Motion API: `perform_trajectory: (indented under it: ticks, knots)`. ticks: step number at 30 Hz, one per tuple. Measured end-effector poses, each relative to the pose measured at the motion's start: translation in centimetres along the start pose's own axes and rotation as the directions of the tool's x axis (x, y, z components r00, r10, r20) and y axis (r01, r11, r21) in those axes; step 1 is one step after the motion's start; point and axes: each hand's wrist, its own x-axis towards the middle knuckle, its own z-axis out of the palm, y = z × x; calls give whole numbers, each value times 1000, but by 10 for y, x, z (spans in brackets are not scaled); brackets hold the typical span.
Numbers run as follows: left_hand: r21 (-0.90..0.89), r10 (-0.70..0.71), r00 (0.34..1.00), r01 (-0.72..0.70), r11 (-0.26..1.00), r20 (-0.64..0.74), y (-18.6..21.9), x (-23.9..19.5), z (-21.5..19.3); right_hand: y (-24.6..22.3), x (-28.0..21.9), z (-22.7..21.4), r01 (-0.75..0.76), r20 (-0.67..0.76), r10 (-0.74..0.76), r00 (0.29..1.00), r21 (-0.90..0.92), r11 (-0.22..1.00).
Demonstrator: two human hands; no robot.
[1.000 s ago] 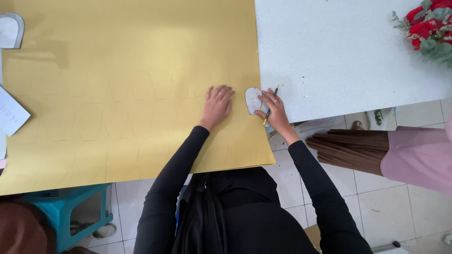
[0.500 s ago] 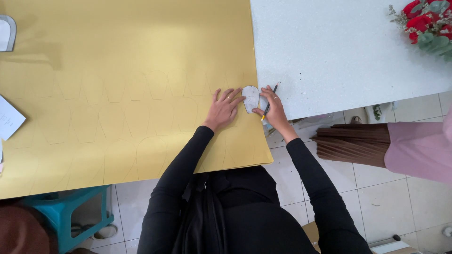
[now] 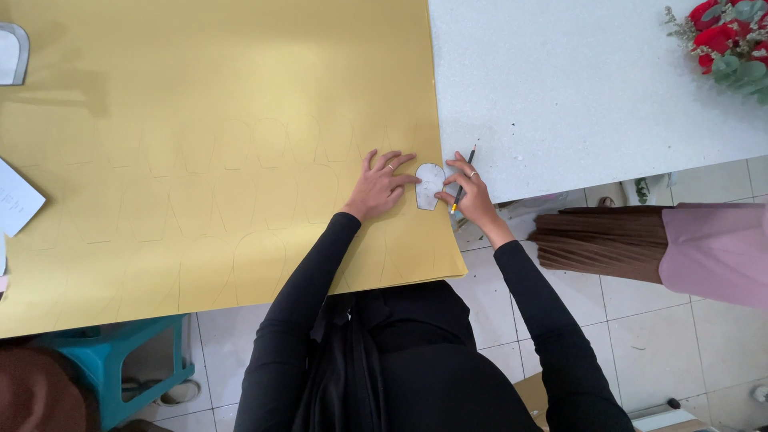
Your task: Tracing a small petal-shaped template onto a large sheet of gold paper using a pencil to create multiple outlines.
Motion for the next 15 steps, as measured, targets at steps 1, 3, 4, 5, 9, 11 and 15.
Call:
perform_trajectory:
  ticks: [1, 3, 4, 5, 9, 11, 15]
  knots:
    - [-3, 8, 1000, -8, 1000, 7, 0, 0, -1, 0, 0, -1, -11, 12, 11, 1000, 20, 1000]
    - [-14, 3, 1000, -3, 1000, 13, 1, -1, -2, -7, 3, -3, -25, 28, 24, 999, 20, 999]
    - [-26, 5, 1000, -5, 1000, 18, 2, 0, -3, -10, 5, -6, -41, 39, 40, 998, 14, 999]
    - [-26, 8, 1000, -8, 1000, 19, -1, 0, 0, -10, 5, -5, -42, 37, 42, 998, 13, 999]
    - [-21, 23, 1000, -24, 1000, -13, -5, -1, 9, -8, 3, -2, -56, 41, 57, 998, -24, 998]
    - [-17, 22, 1000, -22, 1000, -7, -7, 0, 10, -8, 5, -1, -48, 33, 49, 998, -33, 998]
    - [6, 8, 1000, -8, 1000, 8, -5, 1, 9, -13, 11, -4, -93, 41, 94, 995, -36, 995]
